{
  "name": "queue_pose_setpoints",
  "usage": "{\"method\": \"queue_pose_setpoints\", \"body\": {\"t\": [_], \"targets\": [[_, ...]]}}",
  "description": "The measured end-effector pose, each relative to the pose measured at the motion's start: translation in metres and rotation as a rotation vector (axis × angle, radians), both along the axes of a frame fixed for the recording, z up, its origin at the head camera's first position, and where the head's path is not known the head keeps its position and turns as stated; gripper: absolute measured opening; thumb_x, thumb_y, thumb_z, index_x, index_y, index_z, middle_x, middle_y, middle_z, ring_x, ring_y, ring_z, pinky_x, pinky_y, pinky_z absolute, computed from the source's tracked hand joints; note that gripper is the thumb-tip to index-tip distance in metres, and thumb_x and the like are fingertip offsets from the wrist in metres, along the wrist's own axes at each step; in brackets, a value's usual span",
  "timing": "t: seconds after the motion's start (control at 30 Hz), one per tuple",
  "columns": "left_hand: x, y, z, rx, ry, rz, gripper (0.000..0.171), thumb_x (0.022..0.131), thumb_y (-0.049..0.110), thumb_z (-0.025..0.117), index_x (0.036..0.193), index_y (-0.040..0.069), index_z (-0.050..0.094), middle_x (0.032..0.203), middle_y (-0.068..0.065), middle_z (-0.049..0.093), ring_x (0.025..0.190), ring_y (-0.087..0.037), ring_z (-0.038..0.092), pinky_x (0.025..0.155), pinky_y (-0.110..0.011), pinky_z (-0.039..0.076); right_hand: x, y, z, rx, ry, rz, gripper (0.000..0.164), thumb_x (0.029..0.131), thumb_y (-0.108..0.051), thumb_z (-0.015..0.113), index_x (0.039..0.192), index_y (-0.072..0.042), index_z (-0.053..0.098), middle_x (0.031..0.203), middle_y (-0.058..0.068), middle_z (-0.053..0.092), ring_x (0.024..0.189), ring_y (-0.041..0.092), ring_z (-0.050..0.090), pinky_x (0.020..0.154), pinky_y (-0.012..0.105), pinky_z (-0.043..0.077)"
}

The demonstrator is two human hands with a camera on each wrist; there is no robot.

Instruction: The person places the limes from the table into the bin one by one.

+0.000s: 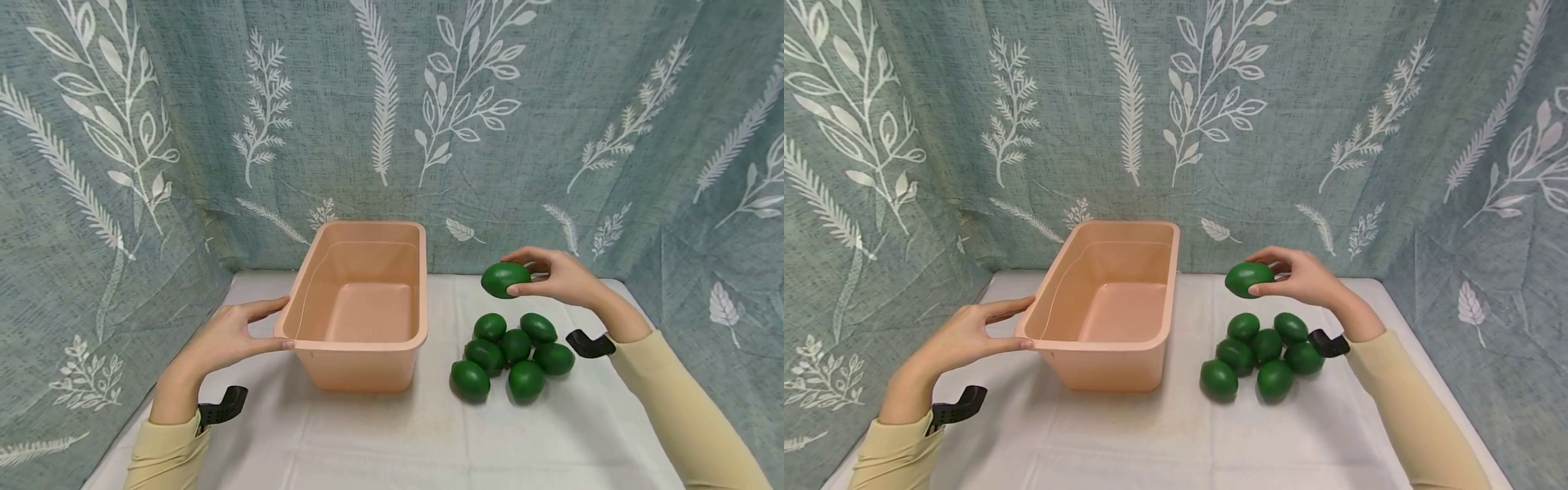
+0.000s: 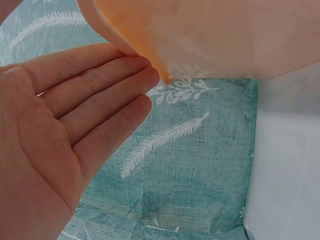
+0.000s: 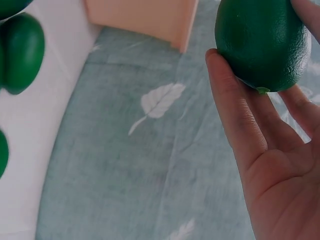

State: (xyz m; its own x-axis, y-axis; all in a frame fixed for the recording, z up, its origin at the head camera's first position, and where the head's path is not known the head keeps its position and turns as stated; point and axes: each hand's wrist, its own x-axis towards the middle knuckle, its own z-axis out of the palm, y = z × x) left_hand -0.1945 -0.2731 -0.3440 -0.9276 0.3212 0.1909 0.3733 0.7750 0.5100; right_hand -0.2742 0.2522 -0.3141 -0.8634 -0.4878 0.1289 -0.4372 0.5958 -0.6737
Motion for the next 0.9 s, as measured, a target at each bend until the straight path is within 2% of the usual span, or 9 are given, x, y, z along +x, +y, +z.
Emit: {"method": "queue_pose_setpoints", "body": {"t": [0.33,0.6,0.9], "targets": [[0.0,-0.002,-0.001,0.006,0.0,0.001,0.074,0.076,0.051,0.075,0.138,0.016,0.053,0.134,-0.007,0.057,0.122,-0.036,0.053,0.094,-0.056,0.045,-0.017,-0.043,0.019,0.017,0.011,0.063,0.052,0.08,-0.042,0.075,0.126,-0.027,0.058,0.125,0.002,0.058,0.11,0.025,0.061,0.093,0.041,0.051],[-0.001,-0.004,-0.003,0.009,-0.011,0.008,0.076,0.075,0.052,0.075,0.138,0.016,0.052,0.135,-0.005,0.056,0.123,-0.035,0.053,0.095,-0.055,0.046,-0.026,-0.086,0.026,0.016,-0.023,0.141,0.051,0.079,-0.04,0.076,0.125,-0.026,0.059,0.117,0.002,0.061,0.108,0.023,0.062,0.09,0.038,0.052],[0.0,-0.003,-0.002,0.004,-0.012,0.014,0.076,0.075,0.054,0.075,0.138,0.017,0.053,0.135,-0.004,0.056,0.123,-0.034,0.053,0.095,-0.054,0.046,-0.038,-0.126,0.03,0.059,-0.097,0.214,0.053,0.079,-0.043,0.075,0.127,-0.028,0.058,0.119,-0.001,0.061,0.107,0.02,0.062,0.083,0.035,0.054]]}}
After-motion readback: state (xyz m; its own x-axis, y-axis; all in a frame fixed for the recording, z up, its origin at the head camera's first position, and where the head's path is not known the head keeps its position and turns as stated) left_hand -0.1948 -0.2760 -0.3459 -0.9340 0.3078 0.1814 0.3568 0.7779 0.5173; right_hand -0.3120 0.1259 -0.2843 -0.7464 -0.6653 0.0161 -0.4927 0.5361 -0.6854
